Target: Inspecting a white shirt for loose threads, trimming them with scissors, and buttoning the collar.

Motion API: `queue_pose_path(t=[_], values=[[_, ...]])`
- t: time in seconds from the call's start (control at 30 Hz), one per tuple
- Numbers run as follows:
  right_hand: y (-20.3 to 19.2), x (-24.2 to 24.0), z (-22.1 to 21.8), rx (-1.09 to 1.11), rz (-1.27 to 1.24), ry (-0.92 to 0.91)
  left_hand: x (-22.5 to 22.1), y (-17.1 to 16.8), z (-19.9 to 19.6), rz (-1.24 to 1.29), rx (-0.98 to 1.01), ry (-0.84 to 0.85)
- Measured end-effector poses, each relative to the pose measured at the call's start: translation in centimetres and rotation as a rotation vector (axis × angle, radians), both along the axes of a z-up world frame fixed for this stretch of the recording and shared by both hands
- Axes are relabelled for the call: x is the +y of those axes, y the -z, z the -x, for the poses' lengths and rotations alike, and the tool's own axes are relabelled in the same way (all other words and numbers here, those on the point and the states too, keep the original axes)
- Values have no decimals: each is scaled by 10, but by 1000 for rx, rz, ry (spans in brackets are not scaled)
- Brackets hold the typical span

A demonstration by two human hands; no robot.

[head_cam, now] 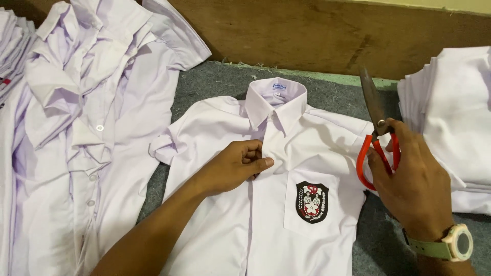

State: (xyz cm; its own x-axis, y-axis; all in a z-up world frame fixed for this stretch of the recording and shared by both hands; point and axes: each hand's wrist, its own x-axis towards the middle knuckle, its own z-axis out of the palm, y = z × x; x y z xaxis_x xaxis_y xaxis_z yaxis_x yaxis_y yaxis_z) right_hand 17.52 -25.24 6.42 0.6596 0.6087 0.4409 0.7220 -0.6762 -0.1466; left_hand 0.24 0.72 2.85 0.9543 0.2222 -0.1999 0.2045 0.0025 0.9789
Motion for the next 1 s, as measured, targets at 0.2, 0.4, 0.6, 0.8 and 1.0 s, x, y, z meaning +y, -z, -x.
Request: queue_pose_path(t=[0.2, 0.4, 0.6, 0.8, 1.0], values=[[9, -1, -8, -11, -80, -124, -2, -11, 2, -77, 17, -8], [25, 4, -25, -24, -113, -135, 14, -36, 12, -514, 31, -86], [50, 13, -71, -171, -42, -86, 28, -24, 11, -726, -91, -210], [54, 56, -132, 86, 137, -47, 26, -9, 9, -722, -226, -268], [69, 72, -162, 124, 181, -65, 26, -11, 11, -679, -157, -220]])
